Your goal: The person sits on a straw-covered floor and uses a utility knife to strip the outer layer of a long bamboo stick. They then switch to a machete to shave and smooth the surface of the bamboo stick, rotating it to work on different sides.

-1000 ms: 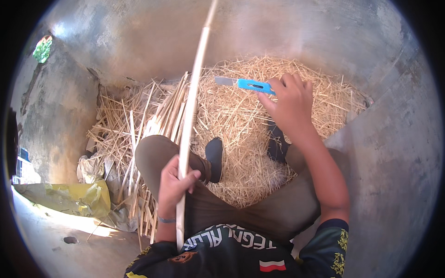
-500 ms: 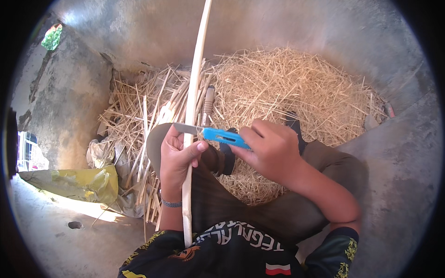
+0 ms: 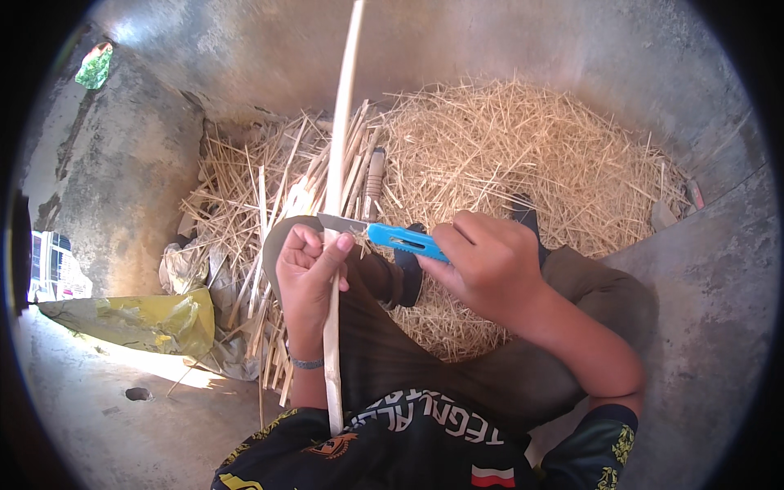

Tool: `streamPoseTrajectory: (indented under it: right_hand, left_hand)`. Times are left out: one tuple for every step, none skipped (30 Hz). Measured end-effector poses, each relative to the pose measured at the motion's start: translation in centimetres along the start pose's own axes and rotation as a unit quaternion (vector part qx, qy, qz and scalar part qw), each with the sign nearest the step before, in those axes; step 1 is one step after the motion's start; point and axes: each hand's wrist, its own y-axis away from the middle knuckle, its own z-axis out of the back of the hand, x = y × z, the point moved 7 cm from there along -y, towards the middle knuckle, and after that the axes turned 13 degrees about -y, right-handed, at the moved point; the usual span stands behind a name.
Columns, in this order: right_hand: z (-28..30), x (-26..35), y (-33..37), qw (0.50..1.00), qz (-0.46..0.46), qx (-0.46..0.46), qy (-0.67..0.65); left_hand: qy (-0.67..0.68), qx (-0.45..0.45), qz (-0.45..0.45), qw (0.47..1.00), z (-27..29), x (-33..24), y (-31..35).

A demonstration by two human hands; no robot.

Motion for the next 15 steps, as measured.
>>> streamPoseTrajectory:
  right_hand:
    - [0.2,0.0,-0.1,1.000,-0.001,0.003,0.002]
    - [0.3,0.0,-0.2,1.000,-0.002,0.005,0.004]
    - [0.3,0.0,-0.2,1.000,-0.003,0.007,0.002]
    - [0.3,0.1,-0.2,1.000,-0.006,0.008,0.000]
    - [0.2,0.1,-0.2,1.000,-0.008,0.010,-0.001]
    - [0.2,0.1,-0.2,1.000,-0.008,0.007,0.000]
    - [0.1,0.1,-0.2,1.000,-0.007,0.005,0.000]
    - [0.0,0.2,-0.2,1.000,-0.006,0.003,0.001]
    - [-0.1,0.2,-0.2,1.000,-0.002,0.005,0.007]
    - [-0.2,0.3,-0.1,1.000,0.002,0.009,0.014]
    - [-0.3,0.4,-0.1,1.000,0.006,0.012,0.020]
    - [-0.4,0.6,0.0,1.000,0.011,0.015,0.025]
    - [-0.4,0.8,0.0,0.999,0.015,0.018,0.029]
    - [-0.4,0.9,0.0,0.999,0.018,0.020,0.034]
    - [-0.4,1.0,-0.1,0.999,0.022,0.020,0.037]
  left_hand:
    - [-0.001,-0.011,-0.008,1.000,0.4,-0.2,0.0]
    - [-0.002,-0.022,-0.016,1.000,0.9,-0.5,-0.1]
    - [-0.003,-0.020,-0.022,1.000,1.4,-0.3,-0.2]
    - [0.002,-0.019,-0.015,1.000,1.4,-0.2,-0.1]
    - [0.007,-0.019,-0.008,1.000,1.4,-0.2,-0.1]
    - [0.012,-0.018,-0.001,1.000,1.3,-0.3,0.0]
    - [0.008,-0.014,0.000,1.000,0.9,-0.4,0.2]
    - [0.004,-0.011,0.000,1.000,0.4,-0.6,0.3]
    - [-0.001,-0.007,0.001,1.000,0.0,-0.6,0.5]
    - [-0.008,0.002,0.003,1.000,-0.3,-0.4,0.5]
    - [-0.016,0.012,0.006,1.000,-0.5,-0.2,0.6]
    - [-0.024,0.021,0.009,0.999,-0.8,0.1,0.6]
    - [-0.019,0.019,0.019,0.999,-1.3,-0.1,0.8]
    - [-0.016,0.015,0.024,0.999,-1.5,-0.2,0.8]
    - [-0.014,0.012,0.030,0.999,-1.6,-0.3,0.9]
